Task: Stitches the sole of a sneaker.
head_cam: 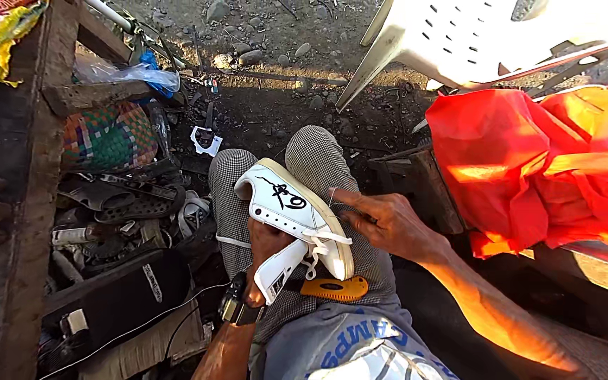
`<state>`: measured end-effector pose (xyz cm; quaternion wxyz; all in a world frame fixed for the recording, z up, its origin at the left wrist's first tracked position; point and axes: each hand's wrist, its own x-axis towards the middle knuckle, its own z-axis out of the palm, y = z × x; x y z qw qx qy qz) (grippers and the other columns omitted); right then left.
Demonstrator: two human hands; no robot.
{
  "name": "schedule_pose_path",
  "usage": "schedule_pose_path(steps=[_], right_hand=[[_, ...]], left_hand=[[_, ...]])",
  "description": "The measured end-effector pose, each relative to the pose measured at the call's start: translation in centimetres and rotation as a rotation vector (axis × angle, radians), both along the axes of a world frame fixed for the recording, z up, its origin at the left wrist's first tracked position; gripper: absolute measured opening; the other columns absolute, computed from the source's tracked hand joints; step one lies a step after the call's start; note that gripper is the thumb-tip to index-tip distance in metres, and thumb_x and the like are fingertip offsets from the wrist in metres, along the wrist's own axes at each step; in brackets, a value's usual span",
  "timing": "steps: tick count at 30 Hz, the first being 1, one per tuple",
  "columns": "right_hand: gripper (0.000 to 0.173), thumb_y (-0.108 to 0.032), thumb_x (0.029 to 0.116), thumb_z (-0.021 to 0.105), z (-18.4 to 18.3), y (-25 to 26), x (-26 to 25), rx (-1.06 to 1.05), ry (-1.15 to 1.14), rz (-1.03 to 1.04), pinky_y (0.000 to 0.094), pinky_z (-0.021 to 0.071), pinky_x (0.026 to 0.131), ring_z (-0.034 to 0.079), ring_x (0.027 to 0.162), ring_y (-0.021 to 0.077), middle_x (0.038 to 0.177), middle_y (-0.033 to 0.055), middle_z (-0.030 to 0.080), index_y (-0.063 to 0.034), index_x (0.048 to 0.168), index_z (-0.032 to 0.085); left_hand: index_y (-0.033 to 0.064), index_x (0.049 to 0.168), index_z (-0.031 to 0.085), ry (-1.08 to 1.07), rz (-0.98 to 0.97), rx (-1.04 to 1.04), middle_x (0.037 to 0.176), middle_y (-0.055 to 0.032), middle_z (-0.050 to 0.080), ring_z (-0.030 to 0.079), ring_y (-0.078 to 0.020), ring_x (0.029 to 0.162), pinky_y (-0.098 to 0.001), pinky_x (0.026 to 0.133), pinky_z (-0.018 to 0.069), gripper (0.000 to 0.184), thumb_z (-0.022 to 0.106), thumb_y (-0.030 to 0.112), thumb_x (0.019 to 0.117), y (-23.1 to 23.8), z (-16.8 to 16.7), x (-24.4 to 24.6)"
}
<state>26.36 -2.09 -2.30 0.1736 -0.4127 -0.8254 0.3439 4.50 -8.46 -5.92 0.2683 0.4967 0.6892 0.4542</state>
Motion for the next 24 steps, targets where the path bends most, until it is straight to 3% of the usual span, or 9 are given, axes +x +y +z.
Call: schedule_pose_path(steps=[2, 4, 6, 11, 14, 16, 18, 22, 24], right_hand=[[0.026, -0.018, 0.1039, 0.056, -0.8, 0.1, -0.3, -0.187, 0.160, 0.018, 0.0327, 0.0580, 0.074, 0.071, 0.082, 0.0098, 0.095, 0.0044, 0.077, -0.0079, 0.118, 0.075], [0.025, -0.019, 0.1058, 0.056, -0.4, 1.0, 0.4, -0.400, 0.354, -0.006, 0.0162, 0.0514, 0.064, 0.060, 0.073, -0.0019, 0.092, -0.0014, 0.070, -0.0025, 0.109, 0.073], [0.025, -0.023, 0.1060, 0.056, 0.4, 1.9, 2.1, -0.565, 0.463, -0.021, 0.0132, 0.0489, 0.056, 0.057, 0.067, -0.0034, 0.095, -0.0041, 0.066, -0.0046, 0.109, 0.073], [0.021, -0.028, 0.1016, 0.060, 2.0, 3.1, 6.1, -0.758, 0.704, -0.109, 0.0132, 0.0494, 0.053, 0.060, 0.064, -0.0030, 0.118, -0.0026, 0.070, -0.0152, 0.096, 0.076], [0.021, -0.028, 0.1012, 0.060, 3.1, 3.1, 7.5, -0.754, 0.768, -0.077, 0.0134, 0.0523, 0.055, 0.064, 0.068, -0.0018, 0.121, -0.0014, 0.071, -0.0158, 0.095, 0.077], [0.025, -0.031, 0.1004, 0.059, 3.8, 3.3, 8.5, -0.741, 0.792, -0.086, 0.0140, 0.0510, 0.053, 0.063, 0.065, -0.0011, 0.120, -0.0007, 0.072, -0.0165, 0.089, 0.076], [0.027, -0.035, 0.0999, 0.058, 4.9, 3.5, 10.0, -0.727, 0.816, -0.090, 0.0140, 0.0477, 0.048, 0.059, 0.059, -0.0010, 0.114, -0.0005, 0.073, -0.0172, 0.087, 0.074], [0.024, -0.039, 0.0976, 0.060, 7.5, 4.0, 13.4, -0.593, 0.887, -0.176, 0.0156, 0.0424, 0.042, 0.054, 0.049, 0.0004, 0.072, -0.0084, 0.064, -0.0216, 0.085, 0.070], [0.023, -0.036, 0.0993, 0.057, 8.6, 3.8, 15.1, -0.408, 0.663, -0.351, 0.0139, 0.0404, 0.042, 0.050, 0.048, -0.0020, 0.065, -0.0118, 0.059, -0.0244, 0.084, 0.069]], left_hand=[[-0.0183, 0.100, 0.063, 0.040, -0.013, -0.010, 0.093, -0.0177, 0.071, 0.063, 0.0017, 0.093, -0.0155, 0.089, 0.0450, 0.045, 0.074, 0.020, 0.0779, 0.3, 0.2, -0.2], [-0.0081, 0.093, 0.069, 0.153, -0.083, -0.003, 0.087, -0.0149, 0.073, 0.070, -0.0107, 0.085, -0.0291, 0.082, 0.0541, 0.036, 0.073, 0.025, 0.0814, 0.3, -0.5, -1.7], [0.0013, 0.088, 0.073, 0.279, -0.103, -0.002, 0.080, -0.0117, 0.072, 0.072, -0.0202, 0.075, -0.0416, 0.068, 0.0574, 0.018, 0.065, 0.018, 0.0885, -0.3, -1.5, -4.9], [-0.0038, 0.108, 0.071, 0.388, 0.103, -0.345, 0.084, -0.0209, 0.068, 0.062, -0.0306, 0.070, -0.0532, 0.066, 0.0488, 0.025, 0.052, 0.009, 0.0974, -5.2, -4.0, -16.8], [-0.0019, 0.130, 0.064, 0.352, 0.006, -0.527, 0.117, -0.0273, 0.068, 0.064, -0.0459, 0.109, -0.0688, 0.093, 0.0466, 0.034, 0.056, 0.013, 0.1004, -6.2, -2.6, -16.7], [0.0012, 0.120, 0.071, 0.311, -0.060, -0.277, 0.122, -0.0202, 0.068, 0.063, -0.0337, 0.116, -0.0525, 0.097, 0.0498, 0.030, 0.058, 0.019, 0.0988, -5.5, -0.3, -12.4], [0.0054, 0.108, 0.075, 0.008, -0.165, -0.028, 0.112, -0.0066, 0.071, 0.067, -0.0096, 0.100, -0.0248, 0.084, 0.0571, 0.018, 0.064, 0.017, 0.0985, -4.1, 1.4, -7.7], [0.0052, 0.105, 0.074, -0.494, -0.460, -0.013, 0.103, 0.0035, 0.075, 0.069, -0.0016, 0.099, -0.0239, 0.092, 0.0575, 0.012, 0.067, 0.007, 0.0947, -1.5, 0.1, -3.7], [0.0055, 0.104, 0.072, -0.568, -0.481, -0.095, 0.099, 0.0070, 0.074, 0.068, 0.0017, 0.097, -0.0211, 0.092, 0.0568, 0.012, 0.067, 0.003, 0.0926, -0.9, 0.2, -3.3]])
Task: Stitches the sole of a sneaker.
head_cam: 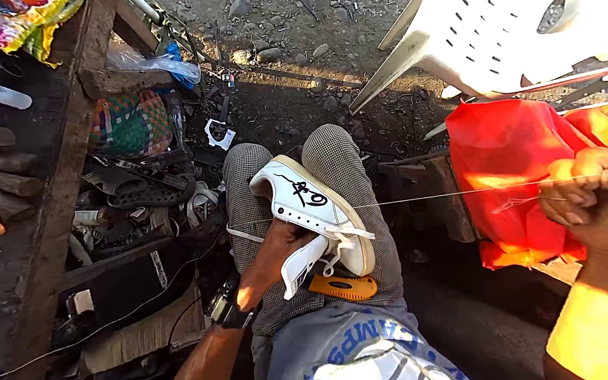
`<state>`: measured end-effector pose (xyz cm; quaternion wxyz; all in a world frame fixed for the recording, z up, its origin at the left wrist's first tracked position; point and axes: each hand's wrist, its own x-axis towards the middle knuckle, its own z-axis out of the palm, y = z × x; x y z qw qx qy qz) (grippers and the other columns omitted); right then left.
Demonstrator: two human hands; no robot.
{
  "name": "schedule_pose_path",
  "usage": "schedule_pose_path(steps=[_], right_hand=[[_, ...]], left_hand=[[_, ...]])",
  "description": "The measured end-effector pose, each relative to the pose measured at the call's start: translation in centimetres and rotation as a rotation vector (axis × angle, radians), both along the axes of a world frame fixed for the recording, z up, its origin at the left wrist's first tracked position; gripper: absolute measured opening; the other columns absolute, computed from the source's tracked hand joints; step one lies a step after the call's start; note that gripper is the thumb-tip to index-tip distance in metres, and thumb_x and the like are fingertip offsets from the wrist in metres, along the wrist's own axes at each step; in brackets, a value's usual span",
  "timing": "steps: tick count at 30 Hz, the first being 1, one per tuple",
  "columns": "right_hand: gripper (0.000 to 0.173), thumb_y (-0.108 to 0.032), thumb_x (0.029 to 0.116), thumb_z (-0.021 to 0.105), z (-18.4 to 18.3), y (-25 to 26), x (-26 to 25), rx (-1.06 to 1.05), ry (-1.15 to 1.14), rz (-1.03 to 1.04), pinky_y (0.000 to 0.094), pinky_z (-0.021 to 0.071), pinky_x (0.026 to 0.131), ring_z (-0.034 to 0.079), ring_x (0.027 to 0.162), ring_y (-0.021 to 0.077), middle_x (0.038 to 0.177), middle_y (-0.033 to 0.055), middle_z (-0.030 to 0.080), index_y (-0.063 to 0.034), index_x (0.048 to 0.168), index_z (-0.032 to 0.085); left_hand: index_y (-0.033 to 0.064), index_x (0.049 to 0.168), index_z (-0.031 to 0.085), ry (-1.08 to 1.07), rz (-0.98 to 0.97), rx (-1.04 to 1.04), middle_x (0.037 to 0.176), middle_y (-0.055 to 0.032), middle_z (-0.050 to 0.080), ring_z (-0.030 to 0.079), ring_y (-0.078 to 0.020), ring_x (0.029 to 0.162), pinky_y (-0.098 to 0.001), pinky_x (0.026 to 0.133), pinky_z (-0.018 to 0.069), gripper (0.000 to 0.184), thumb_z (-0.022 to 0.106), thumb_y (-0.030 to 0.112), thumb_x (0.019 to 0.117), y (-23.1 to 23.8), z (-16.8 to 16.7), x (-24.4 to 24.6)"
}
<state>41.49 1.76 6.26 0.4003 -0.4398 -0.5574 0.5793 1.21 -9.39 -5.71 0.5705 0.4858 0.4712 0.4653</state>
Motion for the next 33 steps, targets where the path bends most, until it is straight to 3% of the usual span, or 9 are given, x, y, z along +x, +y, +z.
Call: schedule_pose_path(steps=[3, 5, 8, 11, 13, 15, 24, 30, 33], right_hand=[[0.023, -0.029, 0.0963, 0.057, 0.1, -0.6, -1.1, 0.220, -0.832, -0.185, 0.0224, 0.0448, 0.051, 0.052, 0.056, 0.0021, 0.078, -0.0020, 0.064, -0.0105, 0.103, 0.069], [0.038, -0.031, 0.0988, 0.058, -1.2, -1.0, -4.3, 0.257, -0.980, -0.095, 0.0398, 0.0539, 0.064, 0.062, 0.071, 0.0158, 0.100, 0.0146, 0.070, 0.0002, 0.119, 0.068], [0.031, -0.027, 0.1003, 0.061, -4.7, -2.2, -10.1, 0.278, -0.633, 0.133, 0.0204, 0.0558, 0.069, 0.064, 0.081, 0.0010, 0.113, 0.0048, 0.071, -0.0045, 0.119, 0.071], [0.035, -0.025, 0.1017, 0.064, -6.8, -3.3, -14.4, 0.109, -0.299, 0.406, 0.0160, 0.0491, 0.068, 0.058, 0.079, -0.0020, 0.121, 0.0046, 0.070, -0.0029, 0.129, 0.067], [0.033, -0.028, 0.1008, 0.065, -7.2, -3.6, -15.3, 0.057, -0.289, 0.451, 0.0173, 0.0518, 0.067, 0.061, 0.076, 0.0002, 0.095, 0.0014, 0.071, -0.0030, 0.121, 0.068], [0.026, -0.027, 0.1011, 0.065, -7.1, -3.8, -15.3, 0.078, -0.298, 0.431, 0.0134, 0.0446, 0.058, 0.053, 0.063, -0.0034, 0.076, -0.0023, 0.064, -0.0027, 0.109, 0.071], [0.020, -0.014, 0.1022, 0.059, -7.5, -4.5, -15.7, 0.118, -0.222, 0.368, 0.0108, 0.0431, 0.059, 0.052, 0.064, -0.0057, 0.077, -0.0009, 0.066, 0.0019, 0.103, 0.072], [0.019, -0.008, 0.1021, 0.057, -8.6, -5.2, -16.3, 0.188, -0.180, 0.276, 0.0104, 0.0474, 0.063, 0.057, 0.068, -0.0055, 0.080, 0.0025, 0.069, 0.0056, 0.100, 0.072], [0.019, -0.008, 0.1015, 0.058, -8.8, -5.2, -16.5, 0.194, -0.184, 0.264, 0.0109, 0.0490, 0.065, 0.059, 0.069, -0.0049, 0.080, 0.0031, 0.070, 0.0057, 0.099, 0.072]], left_hand=[[0.0029, 0.104, 0.070, 0.024, -0.010, -0.050, 0.097, 0.0086, 0.073, 0.067, 0.0059, 0.097, -0.0164, 0.093, 0.0545, 0.015, 0.068, 0.000, 0.0893, 0.4, 0.7, 0.0], [0.0027, 0.105, 0.070, 0.106, -0.011, -0.050, 0.098, 0.0092, 0.073, 0.065, 0.0091, 0.098, -0.0134, 0.094, 0.0521, 0.018, 0.071, 0.001, 0.0874, 0.4, 0.4, 0.0], [0.0021, 0.108, 0.069, 0.157, -0.018, -0.044, 0.101, 0.0095, 0.073, 0.064, 0.0107, 0.100, -0.0120, 0.095, 0.0509, 0.020, 0.071, 0.003, 0.0881, 0.3, 0.5, 0.1], [0.0121, 0.111, 0.070, -0.078, -0.033, -0.128, 0.103, 0.0114, 0.075, 0.069, 0.0026, 0.100, -0.0193, 0.094, 0.0568, 0.025, 0.068, -0.002, 0.0904, 0.4, 0.6, -0.3], [0.0145, 0.112, 0.070, -0.110, -0.037, -0.143, 0.104, 0.0117, 0.075, 0.069, 0.0013, 0.101, -0.0212, 0.094, 0.0570, 0.027, 0.068, -0.001, 0.0901, 0.3, 0.7, -0.6], [0.0137, 0.113, 0.068, 0.010, -0.013, -0.135, 0.104, 0.0141, 0.074, 0.067, 0.0044, 0.102, -0.0187, 0.095, 0.0558, 0.028, 0.072, 0.002, 0.0880, 0.3, 0.9, -0.6], [0.0011, 0.114, 0.063, 0.169, 0.138, 0.031, 0.105, 0.0117, 0.072, 0.064, 0.0100, 0.104, -0.0127, 0.096, 0.0518, 0.035, 0.076, 0.006, 0.0819, 0.1, -0.1, 0.2], [0.0154, 0.113, 0.062, -0.062, 0.391, 0.078, 0.103, 0.0206, 0.073, 0.066, 0.0087, 0.102, -0.0158, 0.094, 0.0552, 0.038, 0.076, 0.001, 0.0810, 0.1, -1.2, 2.7], [0.0132, 0.109, 0.060, -0.044, 0.455, 0.116, 0.099, 0.0205, 0.073, 0.066, 0.0093, 0.099, -0.0152, 0.092, 0.0556, 0.037, 0.076, -0.001, 0.0782, 0.4, -1.5, 3.2]])
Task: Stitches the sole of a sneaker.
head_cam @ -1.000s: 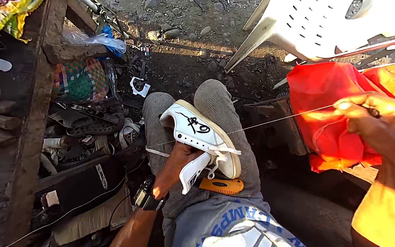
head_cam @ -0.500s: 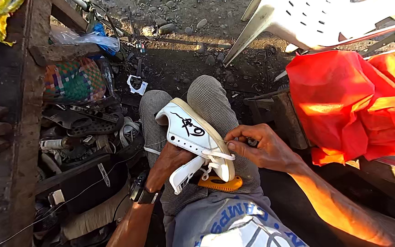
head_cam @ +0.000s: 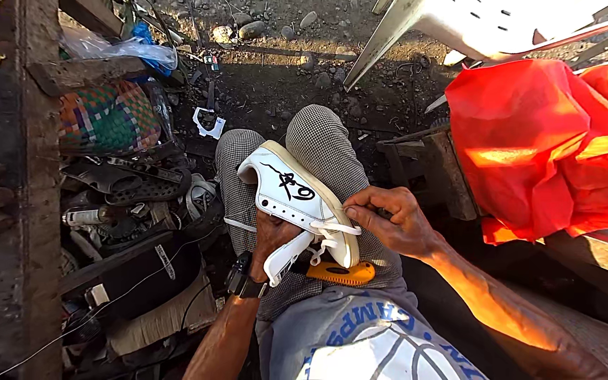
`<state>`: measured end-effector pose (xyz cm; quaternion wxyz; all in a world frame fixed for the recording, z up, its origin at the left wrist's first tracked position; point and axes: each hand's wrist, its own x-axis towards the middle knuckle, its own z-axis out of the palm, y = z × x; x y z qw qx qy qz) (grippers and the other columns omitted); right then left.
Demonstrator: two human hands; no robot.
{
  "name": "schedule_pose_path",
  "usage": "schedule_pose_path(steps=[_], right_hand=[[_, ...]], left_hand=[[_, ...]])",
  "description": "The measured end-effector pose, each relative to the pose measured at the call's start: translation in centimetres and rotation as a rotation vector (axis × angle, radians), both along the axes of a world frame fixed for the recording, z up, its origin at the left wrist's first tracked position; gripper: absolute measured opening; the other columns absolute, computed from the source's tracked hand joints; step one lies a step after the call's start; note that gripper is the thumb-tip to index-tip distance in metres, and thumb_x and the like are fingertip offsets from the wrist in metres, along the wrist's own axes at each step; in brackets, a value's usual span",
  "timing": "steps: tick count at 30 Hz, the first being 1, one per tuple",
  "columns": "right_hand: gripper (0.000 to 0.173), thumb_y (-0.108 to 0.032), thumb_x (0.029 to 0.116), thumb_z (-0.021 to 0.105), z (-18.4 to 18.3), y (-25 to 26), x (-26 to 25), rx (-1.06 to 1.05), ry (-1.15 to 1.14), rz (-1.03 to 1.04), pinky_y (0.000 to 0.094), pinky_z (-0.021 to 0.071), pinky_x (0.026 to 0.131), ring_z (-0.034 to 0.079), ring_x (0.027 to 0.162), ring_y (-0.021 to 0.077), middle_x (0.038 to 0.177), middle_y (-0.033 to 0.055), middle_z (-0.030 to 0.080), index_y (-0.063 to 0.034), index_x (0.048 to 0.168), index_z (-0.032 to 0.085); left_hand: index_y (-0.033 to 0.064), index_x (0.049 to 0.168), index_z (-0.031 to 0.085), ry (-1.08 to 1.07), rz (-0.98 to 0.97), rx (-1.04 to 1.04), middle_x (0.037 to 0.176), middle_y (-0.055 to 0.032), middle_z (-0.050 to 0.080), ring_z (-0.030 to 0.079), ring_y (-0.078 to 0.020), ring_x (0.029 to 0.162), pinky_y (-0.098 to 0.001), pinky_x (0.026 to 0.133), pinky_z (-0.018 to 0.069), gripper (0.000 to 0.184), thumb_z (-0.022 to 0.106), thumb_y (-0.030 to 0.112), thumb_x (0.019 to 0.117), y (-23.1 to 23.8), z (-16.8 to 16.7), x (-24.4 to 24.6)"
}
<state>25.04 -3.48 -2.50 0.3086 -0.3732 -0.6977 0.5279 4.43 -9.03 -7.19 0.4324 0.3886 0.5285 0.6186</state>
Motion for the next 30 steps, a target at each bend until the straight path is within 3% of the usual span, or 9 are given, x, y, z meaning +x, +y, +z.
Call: schedule_pose_path(steps=[2, 5, 10, 12, 15, 18, 23, 26, 30], right_hand=[[0.020, -0.010, 0.1017, 0.059, 0.1, 0.1, 0.2, -0.007, -0.016, 0.001, 0.0110, 0.0464, 0.062, 0.056, 0.066, -0.0051, 0.078, 0.0016, 0.068, 0.0045, 0.099, 0.072], [0.019, -0.012, 0.1011, 0.061, 0.2, 0.4, 0.9, -0.007, -0.028, 0.004, 0.0108, 0.0450, 0.059, 0.054, 0.065, -0.0058, 0.078, -0.0004, 0.067, 0.0025, 0.100, 0.072], [0.021, -0.019, 0.1026, 0.061, 0.4, 0.6, 1.6, -0.066, -0.058, 0.067, 0.0147, 0.0514, 0.066, 0.061, 0.073, -0.0015, 0.086, 0.0006, 0.069, 0.0003, 0.106, 0.070], [0.023, -0.021, 0.1025, 0.062, 0.6, 0.4, 1.7, -0.076, -0.025, 0.066, 0.0173, 0.0551, 0.073, 0.065, 0.081, 0.0010, 0.093, 0.0023, 0.071, 0.0011, 0.108, 0.069], [0.023, -0.019, 0.1020, 0.063, 1.1, 0.4, 1.5, -0.075, 0.026, 0.044, 0.0180, 0.0556, 0.077, 0.066, 0.086, 0.0010, 0.096, 0.0021, 0.071, 0.0022, 0.107, 0.068], [0.023, -0.017, 0.1030, 0.060, 1.2, 0.7, 0.8, -0.072, 0.014, 0.016, 0.0181, 0.0557, 0.078, 0.066, 0.087, 0.0017, 0.098, 0.0029, 0.071, 0.0031, 0.111, 0.068], [0.032, -0.027, 0.1068, 0.055, 1.0, 0.8, 0.3, -0.113, -0.009, -0.037, 0.0147, 0.0509, 0.061, 0.061, 0.073, -0.0021, 0.097, -0.0018, 0.069, 0.0003, 0.120, 0.067], [0.033, -0.027, 0.1007, 0.066, 0.6, 0.5, 0.4, -0.021, -0.037, -0.042, 0.0200, 0.0555, 0.079, 0.066, 0.094, 0.0039, 0.109, 0.0045, 0.072, 0.0008, 0.118, 0.068], [0.019, -0.022, 0.0986, 0.069, -0.2, 0.1, 0.4, 0.058, -0.050, -0.103, 0.0196, 0.0538, 0.085, 0.064, 0.102, 0.0065, 0.106, 0.0061, 0.069, -0.0035, 0.101, 0.073]], left_hand=[[0.0109, 0.109, 0.060, 0.027, -0.047, -0.037, 0.099, 0.0185, 0.073, 0.067, 0.0079, 0.099, -0.0163, 0.092, 0.0562, 0.038, 0.076, -0.002, 0.0769, 0.0, 0.2, -0.5], [0.0111, 0.115, 0.063, 0.041, -0.381, -0.245, 0.102, 0.0138, 0.073, 0.068, 0.0041, 0.099, -0.0192, 0.093, 0.0570, 0.031, 0.070, 0.000, 0.0869, 0.0, 2.1, -3.3], [0.0231, 0.114, 0.075, -0.679, -0.715, -0.188, 0.109, 0.0061, 0.076, 0.070, -0.0027, 0.101, -0.0248, 0.091, 0.0573, 0.022, 0.064, 0.026, 0.0960, -0.2, 2.1, -3.8], [0.0220, 0.113, 0.073, -0.575, -0.613, -0.217, 0.106, 0.0074, 0.076, 0.070, -0.0014, 0.099, -0.0231, 0.091, 0.0572, 0.019, 0.067, 0.029, 0.0969, -0.2, 4.2, -2.5], [0.0094, 0.111, 0.065, -0.294, -0.457, -0.290, 0.098, 0.0057, 0.075, 0.071, -0.0033, 0.091, -0.0238, 0.084, 0.0598, 0.019, 0.064, 0.004, 0.0926, -0.3, 7.5, -0.6], [0.0048, 0.105, 0.068, -0.120, -0.396, -0.279, 0.092, 0.0039, 0.074, 0.071, -0.0045, 0.085, -0.0248, 0.078, 0.0612, 0.015, 0.065, 0.004, 0.0910, -0.3, 8.1, 0.0], [0.0022, 0.105, 0.065, -0.155, -0.252, -0.220, 0.090, 0.0015, 0.074, 0.071, -0.0059, 0.083, -0.0244, 0.078, 0.0607, 0.015, 0.062, 0.000, 0.0906, 0.4, 6.8, 0.2], [0.0009, 0.109, 0.063, -0.226, -0.226, -0.242, 0.093, 0.0001, 0.073, 0.070, -0.0069, 0.086, -0.0254, 0.082, 0.0597, 0.015, 0.061, 0.006, 0.0950, 1.0, 5.8, 0.0], [0.0049, 0.112, 0.064, -0.325, -0.243, -0.392, 0.097, 0.0018, 0.074, 0.070, -0.0050, 0.093, -0.0243, 0.088, 0.0582, 0.016, 0.061, 0.014, 0.0994, 1.7, 6.5, -0.5]])
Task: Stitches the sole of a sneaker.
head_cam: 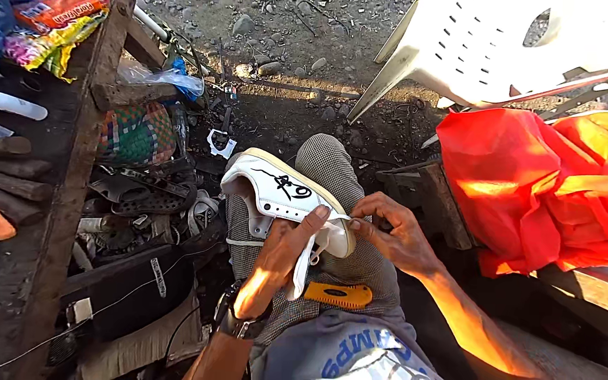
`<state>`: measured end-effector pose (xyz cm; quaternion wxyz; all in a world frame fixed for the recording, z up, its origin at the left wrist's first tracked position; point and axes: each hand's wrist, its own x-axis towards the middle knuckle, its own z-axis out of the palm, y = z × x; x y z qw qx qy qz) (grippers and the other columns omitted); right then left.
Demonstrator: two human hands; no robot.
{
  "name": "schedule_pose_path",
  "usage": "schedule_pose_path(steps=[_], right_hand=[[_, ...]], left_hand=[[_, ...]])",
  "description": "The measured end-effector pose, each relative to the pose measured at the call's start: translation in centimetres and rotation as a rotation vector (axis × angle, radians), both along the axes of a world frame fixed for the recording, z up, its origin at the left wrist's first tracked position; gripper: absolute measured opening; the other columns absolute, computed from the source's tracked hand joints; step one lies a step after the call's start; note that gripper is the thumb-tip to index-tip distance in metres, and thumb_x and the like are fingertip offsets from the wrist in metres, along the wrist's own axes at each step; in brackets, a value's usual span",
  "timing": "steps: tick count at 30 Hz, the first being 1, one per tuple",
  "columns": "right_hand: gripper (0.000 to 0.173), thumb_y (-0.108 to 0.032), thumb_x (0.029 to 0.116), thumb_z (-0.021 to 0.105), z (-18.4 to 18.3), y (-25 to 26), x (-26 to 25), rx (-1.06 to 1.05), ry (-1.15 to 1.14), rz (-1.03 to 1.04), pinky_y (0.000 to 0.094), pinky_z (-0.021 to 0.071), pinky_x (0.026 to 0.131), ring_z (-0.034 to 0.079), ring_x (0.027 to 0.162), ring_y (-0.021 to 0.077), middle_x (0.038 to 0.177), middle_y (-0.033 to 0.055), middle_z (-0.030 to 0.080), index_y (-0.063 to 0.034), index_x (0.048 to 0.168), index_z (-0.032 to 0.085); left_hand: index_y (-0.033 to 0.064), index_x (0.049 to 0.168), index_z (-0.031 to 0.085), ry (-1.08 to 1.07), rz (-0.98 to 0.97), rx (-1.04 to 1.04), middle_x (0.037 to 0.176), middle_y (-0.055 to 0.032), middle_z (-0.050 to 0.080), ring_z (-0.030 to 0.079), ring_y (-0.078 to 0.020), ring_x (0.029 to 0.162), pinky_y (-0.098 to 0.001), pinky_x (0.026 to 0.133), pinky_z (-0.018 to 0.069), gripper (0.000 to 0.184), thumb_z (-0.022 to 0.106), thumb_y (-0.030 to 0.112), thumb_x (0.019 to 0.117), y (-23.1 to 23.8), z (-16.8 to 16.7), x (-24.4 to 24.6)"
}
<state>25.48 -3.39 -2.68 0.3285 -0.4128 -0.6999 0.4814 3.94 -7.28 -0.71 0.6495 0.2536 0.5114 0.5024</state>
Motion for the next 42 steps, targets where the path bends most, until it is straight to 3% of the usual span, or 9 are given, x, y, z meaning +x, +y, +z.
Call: schedule_pose_path(steps=[7, 12, 16, 20, 24, 31, 35, 37, 42], right_hand=[[0.021, -0.029, 0.0982, 0.068, 1.9, -1.8, 0.8, -0.071, -0.108, 0.263, 0.0178, 0.0459, 0.063, 0.057, 0.075, 0.0031, 0.087, 0.0025, 0.063, -0.0085, 0.096, 0.074], [0.026, -0.027, 0.1000, 0.066, 3.4, 0.3, 2.9, -0.224, -0.226, 0.263, 0.0233, 0.0524, 0.061, 0.061, 0.071, 0.0068, 0.088, 0.0031, 0.066, -0.0057, 0.114, 0.068], [0.040, -0.027, 0.1040, 0.051, 3.5, 2.8, 6.4, -0.140, -0.538, -0.005, 0.0336, 0.0559, 0.090, 0.066, 0.102, 0.0124, 0.123, 0.0080, 0.067, -0.0081, 0.138, 0.059], [0.033, -0.025, 0.1044, 0.055, 3.1, 2.0, 4.1, -0.110, -0.197, 0.059, 0.0182, 0.0528, 0.077, 0.061, 0.087, 0.0020, 0.104, 0.0009, 0.068, -0.0050, 0.129, 0.067], [0.030, -0.020, 0.1050, 0.056, 0.8, 0.8, 2.0, -0.295, 0.059, 0.318, 0.0189, 0.0531, 0.080, 0.062, 0.095, 0.0050, 0.117, 0.0086, 0.066, -0.0002, 0.126, 0.066], [0.023, -0.035, 0.1007, 0.065, 0.9, 1.9, 7.8, -0.496, 0.209, 0.464, 0.0075, 0.0390, 0.052, 0.051, 0.060, -0.0110, 0.075, -0.0129, 0.065, -0.0140, 0.094, 0.070], [0.014, -0.028, 0.0990, 0.065, 2.1, 3.3, 10.7, -0.239, -0.109, -0.103, 0.0134, 0.0457, 0.051, 0.055, 0.058, -0.0040, 0.082, -0.0086, 0.069, -0.0163, 0.102, 0.073], [0.035, -0.031, 0.0983, 0.065, 1.7, 4.3, 10.6, -0.081, -0.466, -0.279, 0.0324, 0.0543, 0.071, 0.064, 0.079, 0.0098, 0.102, 0.0037, 0.071, -0.0081, 0.124, 0.069], [0.043, -0.036, 0.1082, 0.045, 1.7, 3.3, 6.5, -0.183, -0.247, 0.007, 0.0207, 0.0560, 0.072, 0.065, 0.085, 0.0033, 0.116, 0.0014, 0.070, -0.0083, 0.136, 0.064]], left_hand=[[0.0000, 0.112, 0.064, -0.019, 0.039, -0.073, 0.096, -0.0051, 0.076, 0.073, -0.0107, 0.089, -0.0275, 0.085, 0.0620, 0.034, 0.076, -0.005, 0.0810, 0.2, 0.3, 0.4], [-0.0015, 0.114, 0.060, -0.019, 0.040, -0.071, 0.095, -0.0073, 0.076, 0.074, -0.0138, 0.086, -0.0296, 0.080, 0.0637, 0.039, 0.076, -0.007, 0.0794, 0.0, -0.6, 0.5], [-0.0013, 0.113, 0.062, 0.003, 0.026, -0.077, 0.095, -0.0074, 0.076, 0.075, -0.0141, 0.087, -0.0297, 0.081, 0.0635, 0.038, 0.077, -0.007, 0.0788, -0.4, -1.1, 0.5], [0.0001, 0.113, 0.061, -0.015, 0.050, -0.085, 0.094, -0.0058, 0.076, 0.074, -0.0120, 0.085, -0.0283, 0.080, 0.0635, 0.035, 0.074, -0.008, 0.0806, -0.5, -1.1, 0.6], [0.0028, 0.109, 0.063, -0.049, 0.127, -0.039, 0.092, -0.0049, 0.077, 0.075, -0.0114, 0.084, -0.0287, 0.079, 0.0636, 0.030, 0.073, -0.005, 0.0815, -0.4, -0.4, -0.1], [0.0037, 0.105, 0.063, -0.047, 0.168, -0.003, 0.090, -0.0030, 0.077, 0.074, -0.0097, 0.082, -0.0269, 0.078, 0.0634, 0.027, 0.070, -0.008, 0.0815, -0.2, -0.5, 0.1], [0.0031, 0.110, 0.062, -0.044, 0.087, -0.020, 0.092, -0.0033, 0.076, 0.074, -0.0101, 0.083, -0.0263, 0.077, 0.0631, 0.030, 0.070, -0.009, 0.0830, -0.4, -0.9, 0.4], [0.0029, 0.109, 0.063, -0.034, 0.063, -0.040, 0.091, -0.0046, 0.076, 0.074, -0.0110, 0.081, -0.0267, 0.075, 0.0633, 0.029, 0.072, -0.006, 0.0825, -0.5, -1.2, 0.3], [0.0015, 0.108, 0.064, -0.054, 0.066, -0.044, 0.091, -0.0071, 0.076, 0.074, -0.0132, 0.079, -0.0279, 0.074, 0.0635, 0.030, 0.075, -0.005, 0.0813, -0.7, -1.7, 0.4]])
